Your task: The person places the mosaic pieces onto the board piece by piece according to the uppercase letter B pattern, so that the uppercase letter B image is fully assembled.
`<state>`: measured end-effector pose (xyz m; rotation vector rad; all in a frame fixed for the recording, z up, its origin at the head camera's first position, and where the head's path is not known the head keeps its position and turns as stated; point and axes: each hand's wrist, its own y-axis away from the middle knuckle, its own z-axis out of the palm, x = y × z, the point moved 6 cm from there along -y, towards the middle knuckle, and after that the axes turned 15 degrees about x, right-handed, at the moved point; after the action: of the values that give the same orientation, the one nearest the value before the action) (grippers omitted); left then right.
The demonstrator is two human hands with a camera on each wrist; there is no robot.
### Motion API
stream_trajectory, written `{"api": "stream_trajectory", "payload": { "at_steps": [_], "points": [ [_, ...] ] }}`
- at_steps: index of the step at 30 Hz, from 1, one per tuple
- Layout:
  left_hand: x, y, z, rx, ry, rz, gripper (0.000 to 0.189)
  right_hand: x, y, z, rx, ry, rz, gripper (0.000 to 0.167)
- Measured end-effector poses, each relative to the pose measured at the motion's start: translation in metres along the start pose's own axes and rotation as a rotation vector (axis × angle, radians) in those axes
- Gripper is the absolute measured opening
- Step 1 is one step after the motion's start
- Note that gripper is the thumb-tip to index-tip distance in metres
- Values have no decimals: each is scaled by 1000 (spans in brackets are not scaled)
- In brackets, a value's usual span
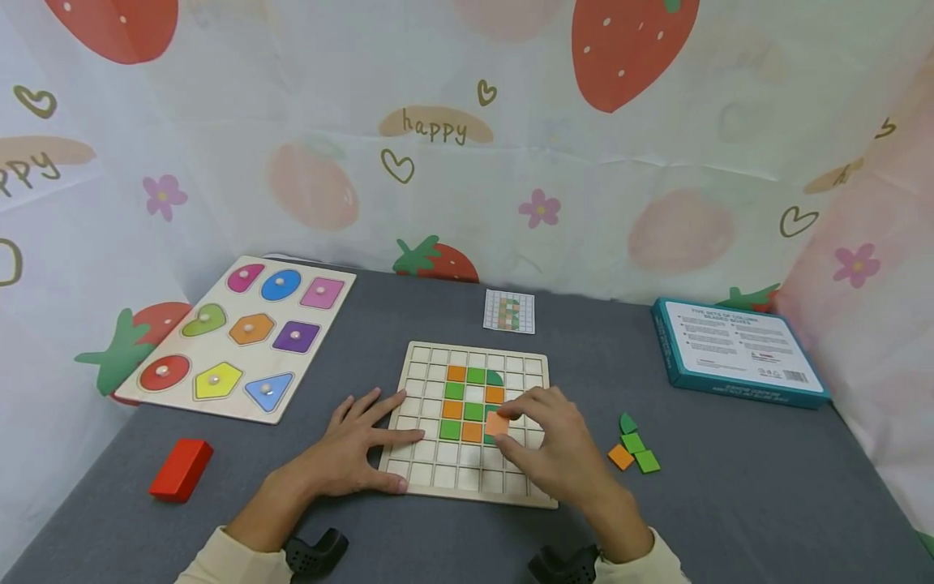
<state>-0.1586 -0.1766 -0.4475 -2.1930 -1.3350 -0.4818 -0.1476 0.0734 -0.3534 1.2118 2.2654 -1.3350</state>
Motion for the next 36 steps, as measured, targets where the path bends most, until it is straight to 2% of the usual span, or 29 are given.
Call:
{"api": "stream_trajectory", "payload": {
  "at_steps": [6,14,18,22,36],
  "points": [
    [0,0,0,2,-8,4,70,1,3,12,3,-29,23,23],
    [0,0,1,9,-12,6,70,0,4,27,20,-54,-7,23],
    [1,0,0,7,-9,10,69,2,5,36,5,-70,13,22],
    [1,0,0,7,-12,7,69,5,7,44,-7,-64,38,21],
    [1,-1,1,10,-21,-1,71,13,18,73,-51,36,11,22]
  ]
}}
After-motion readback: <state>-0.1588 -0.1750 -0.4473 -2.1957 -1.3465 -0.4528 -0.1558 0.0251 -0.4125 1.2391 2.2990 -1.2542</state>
